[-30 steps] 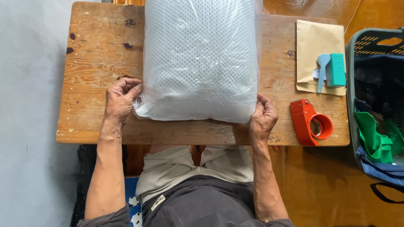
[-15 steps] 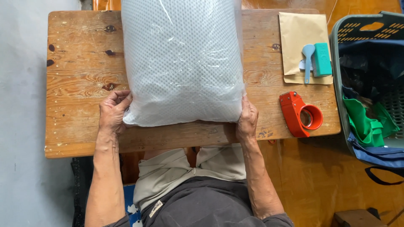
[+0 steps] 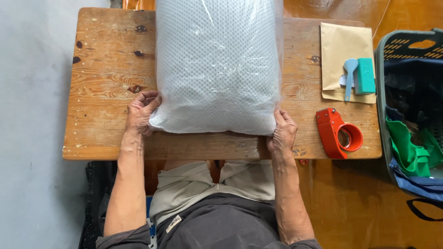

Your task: A person inserts a large white pillow into a clear plastic bag and uses a tape dispenser to seal the opening.

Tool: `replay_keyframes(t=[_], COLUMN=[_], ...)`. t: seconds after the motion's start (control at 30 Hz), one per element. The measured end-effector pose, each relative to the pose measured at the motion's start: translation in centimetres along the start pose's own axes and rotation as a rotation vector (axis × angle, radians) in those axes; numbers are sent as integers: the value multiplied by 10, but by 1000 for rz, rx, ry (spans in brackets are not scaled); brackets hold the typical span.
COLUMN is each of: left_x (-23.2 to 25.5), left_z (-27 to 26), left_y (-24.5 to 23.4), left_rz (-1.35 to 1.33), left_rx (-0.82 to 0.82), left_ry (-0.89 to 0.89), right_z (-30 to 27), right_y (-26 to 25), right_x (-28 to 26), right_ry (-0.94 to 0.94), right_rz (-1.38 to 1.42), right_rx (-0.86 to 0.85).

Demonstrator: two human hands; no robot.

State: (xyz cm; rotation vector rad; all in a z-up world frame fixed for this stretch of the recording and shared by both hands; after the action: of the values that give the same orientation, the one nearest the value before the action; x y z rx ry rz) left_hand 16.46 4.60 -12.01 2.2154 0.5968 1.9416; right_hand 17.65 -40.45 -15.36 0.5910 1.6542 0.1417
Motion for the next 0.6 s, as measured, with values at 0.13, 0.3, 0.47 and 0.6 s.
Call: replay_keyframes(t=[0.13,0.3,0.47,0.6], left_x=[-2,-13,5,-1], left_z=[0,1,-19,-12], left_y=[-1,-8,43,74], left_rz=[-30,-35,154,649], left_rx=[-11,-25,-76,-82], left_ry=[-10,-25,-83,-179], right_z=[-6,-29,-34,-31], right_y=[6,50,118,153], right_x=[-5,-60,-166,-223], right_ry=[73,77,-266,-456], right_rz=[86,118,-133,-458], right_rx=[-19,-72,-226,-397])
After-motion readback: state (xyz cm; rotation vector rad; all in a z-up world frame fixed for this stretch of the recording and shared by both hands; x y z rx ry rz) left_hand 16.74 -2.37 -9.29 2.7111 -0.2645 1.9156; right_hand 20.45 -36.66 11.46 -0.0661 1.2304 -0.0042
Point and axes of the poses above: each hand's wrist, its own z-axis towards the middle knuckle, its own y-axis out of the palm, x = y × z, the point moved 7 cm from there along z, towards the middle knuckle, and after that the axes turned 14 degrees about -x, right-handed, at the moved point
